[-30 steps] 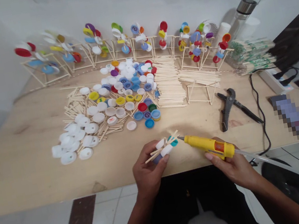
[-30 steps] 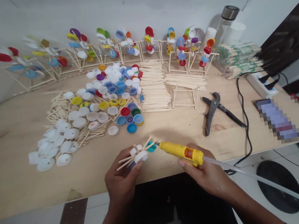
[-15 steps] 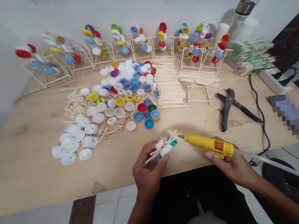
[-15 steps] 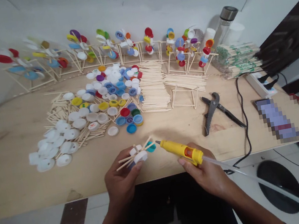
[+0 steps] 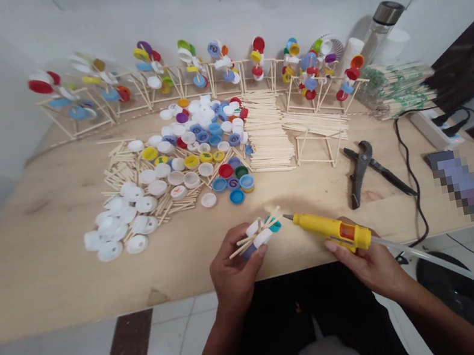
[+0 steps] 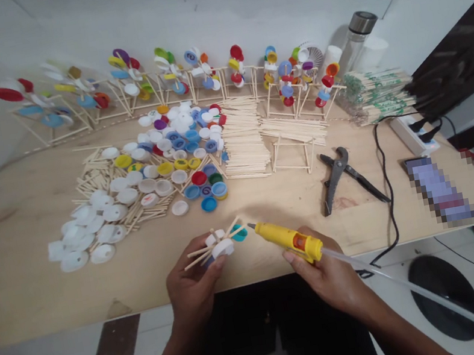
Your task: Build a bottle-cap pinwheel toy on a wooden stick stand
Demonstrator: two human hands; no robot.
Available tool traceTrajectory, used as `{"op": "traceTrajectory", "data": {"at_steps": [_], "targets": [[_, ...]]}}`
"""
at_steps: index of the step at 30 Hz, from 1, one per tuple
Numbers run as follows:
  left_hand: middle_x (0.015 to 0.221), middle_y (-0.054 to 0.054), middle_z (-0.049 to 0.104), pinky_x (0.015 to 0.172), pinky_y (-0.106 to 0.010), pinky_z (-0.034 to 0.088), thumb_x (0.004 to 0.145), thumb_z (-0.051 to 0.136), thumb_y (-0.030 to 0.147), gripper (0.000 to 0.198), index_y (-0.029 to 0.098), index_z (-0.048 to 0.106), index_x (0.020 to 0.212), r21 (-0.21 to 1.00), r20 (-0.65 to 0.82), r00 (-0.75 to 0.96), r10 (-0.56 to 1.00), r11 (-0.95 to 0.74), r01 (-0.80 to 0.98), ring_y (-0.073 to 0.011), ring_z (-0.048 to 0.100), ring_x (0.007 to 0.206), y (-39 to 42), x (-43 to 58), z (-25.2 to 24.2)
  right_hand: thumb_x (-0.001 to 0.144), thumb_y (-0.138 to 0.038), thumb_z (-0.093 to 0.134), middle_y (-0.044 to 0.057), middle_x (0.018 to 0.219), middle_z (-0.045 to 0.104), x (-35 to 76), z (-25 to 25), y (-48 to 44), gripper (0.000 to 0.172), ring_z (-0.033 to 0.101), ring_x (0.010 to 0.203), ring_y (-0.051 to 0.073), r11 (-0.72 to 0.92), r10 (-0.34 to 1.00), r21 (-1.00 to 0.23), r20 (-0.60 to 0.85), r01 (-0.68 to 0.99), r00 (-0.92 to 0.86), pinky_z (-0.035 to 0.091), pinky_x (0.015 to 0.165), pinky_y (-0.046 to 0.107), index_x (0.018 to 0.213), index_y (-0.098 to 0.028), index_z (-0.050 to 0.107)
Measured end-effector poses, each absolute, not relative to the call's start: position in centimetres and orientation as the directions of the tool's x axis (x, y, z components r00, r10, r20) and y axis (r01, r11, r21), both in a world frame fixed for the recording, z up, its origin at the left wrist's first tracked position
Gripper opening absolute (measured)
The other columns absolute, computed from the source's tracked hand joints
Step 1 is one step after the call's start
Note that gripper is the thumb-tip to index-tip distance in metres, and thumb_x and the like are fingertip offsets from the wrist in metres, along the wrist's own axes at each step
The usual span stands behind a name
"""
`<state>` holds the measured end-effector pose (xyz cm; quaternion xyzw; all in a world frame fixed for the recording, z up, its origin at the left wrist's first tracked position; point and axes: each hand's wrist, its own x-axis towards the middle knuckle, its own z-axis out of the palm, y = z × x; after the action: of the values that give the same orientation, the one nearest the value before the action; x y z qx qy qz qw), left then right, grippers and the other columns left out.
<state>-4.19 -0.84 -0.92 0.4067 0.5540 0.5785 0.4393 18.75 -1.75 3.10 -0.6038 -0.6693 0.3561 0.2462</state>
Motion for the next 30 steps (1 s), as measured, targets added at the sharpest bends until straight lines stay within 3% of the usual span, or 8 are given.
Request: {"op": "traceTrajectory", "data": {"at_steps": [5,16,23,26,30], "targets": [[0.098,-0.009,0.071,0.083,-0.033,0.055,0.067,0.074,0.033,0.032,0.017,0.07,0.094,0.999,-0.034,-0.285,0.958,0.022,-0.045,-0.0225,0.066,0.093,-0.9,-4.2,-0.7,0.091,-0.039,0.05,0.005,0.086,0.065,18.7,3.0,-1.9,0.024,0.063,0.086,0.02,0.034,0.977,-0.773,-0.108,0.634,-0.184,0.052,0.071,0.027,0.102,-0.018,0.059],[0.097,-0.007,0.072,0.08,-0.031,0.055,0.067,0.075,0.032,0.031,0.017,0.069,0.093,0.995,-0.045,-0.291,0.956,0.017,-0.098,-0.0214,0.067,0.089,-0.8,-4.3,-1.0,0.091,-0.04,0.05,0.003,0.082,0.063,18.8,3.1,-1.6,0.023,0.062,0.076,0.018,0.054,0.975,-0.763,-0.101,0.644,-0.2,0.051,0.066,0.025,0.094,-0.019,0.059],[0.091,-0.005,0.073,0.073,-0.027,0.055,0.066,0.077,0.032,0.031,0.018,0.07,0.093,0.986,-0.064,-0.283,0.957,0.017,-0.166,-0.0184,0.067,0.081,-0.8,-4.5,-1.6,0.089,-0.039,0.054,0.005,0.084,0.066,22.2,3.2,-0.8,0.023,0.065,0.082,0.021,0.02,0.993,-0.754,-0.064,0.657,-0.104,0.052,0.068,0.027,0.091,-0.018,0.062],[0.092,-0.006,0.073,0.073,-0.028,0.056,0.065,0.077,0.033,0.031,0.017,0.07,0.091,0.985,-0.081,-0.301,0.95,0.03,-0.172,-0.0194,0.068,0.082,-0.7,-4.5,-1.5,0.087,-0.04,0.055,0.004,0.084,0.066,24.7,3.3,-0.1,0.022,0.064,0.084,0.022,0.033,0.999,-0.682,0.005,0.73,-0.041,0.051,0.072,0.029,0.09,-0.019,0.062],[0.092,-0.007,0.073,0.075,-0.03,0.056,0.063,0.078,0.033,0.035,0.016,0.07,0.092,0.987,-0.098,-0.308,0.946,0.053,-0.15,-0.0214,0.068,0.084,-0.7,-4.5,-1.3,0.085,-0.04,0.057,0.004,0.083,0.066,28.1,2.8,1.1,0.023,0.063,0.073,0.021,0.062,0.986,-0.518,0.162,0.853,0.027,0.049,0.065,0.029,0.095,-0.02,0.061]]}}
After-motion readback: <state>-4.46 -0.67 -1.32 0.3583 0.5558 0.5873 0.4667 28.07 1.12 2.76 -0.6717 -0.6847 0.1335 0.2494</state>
